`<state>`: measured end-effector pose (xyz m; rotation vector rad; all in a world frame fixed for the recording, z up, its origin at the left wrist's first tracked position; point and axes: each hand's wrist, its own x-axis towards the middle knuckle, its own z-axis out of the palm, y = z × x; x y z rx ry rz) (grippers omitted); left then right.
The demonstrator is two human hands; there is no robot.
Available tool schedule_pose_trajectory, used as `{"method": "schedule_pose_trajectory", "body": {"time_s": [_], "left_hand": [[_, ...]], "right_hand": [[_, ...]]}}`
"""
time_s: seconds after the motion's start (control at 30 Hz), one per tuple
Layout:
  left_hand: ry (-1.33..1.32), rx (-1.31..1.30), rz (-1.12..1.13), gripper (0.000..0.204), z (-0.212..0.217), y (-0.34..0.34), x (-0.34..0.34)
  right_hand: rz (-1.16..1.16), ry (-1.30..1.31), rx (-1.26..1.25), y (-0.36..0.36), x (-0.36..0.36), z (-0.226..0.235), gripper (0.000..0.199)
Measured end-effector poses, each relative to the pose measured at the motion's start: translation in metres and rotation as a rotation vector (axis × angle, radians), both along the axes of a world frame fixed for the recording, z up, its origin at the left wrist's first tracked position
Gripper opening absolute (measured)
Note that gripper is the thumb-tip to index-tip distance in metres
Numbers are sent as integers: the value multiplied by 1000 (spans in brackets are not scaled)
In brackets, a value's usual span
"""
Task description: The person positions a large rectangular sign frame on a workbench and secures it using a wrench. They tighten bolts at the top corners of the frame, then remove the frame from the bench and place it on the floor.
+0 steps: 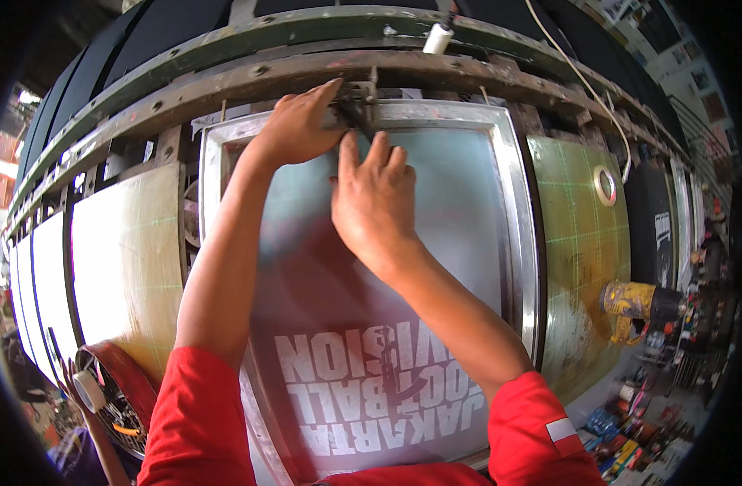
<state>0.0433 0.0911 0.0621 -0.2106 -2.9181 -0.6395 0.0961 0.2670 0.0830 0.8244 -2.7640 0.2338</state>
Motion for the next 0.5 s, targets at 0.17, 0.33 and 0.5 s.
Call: {"method": "schedule_pose_trajectory", "body": {"time_s": [0.17,0.33,0.5], "left_hand": [[51,-4,-8,78,-1,-3,0],[13,35,-12,76,-4,-5,-4],[-8,60,0,76,0,-1,-3]], "right_hand": [[14,3,-75,7,-5,-9,51],[4,-12,-140,10,-8,-11,51],[-23,25,-163,8,-7,-13,53]]}}
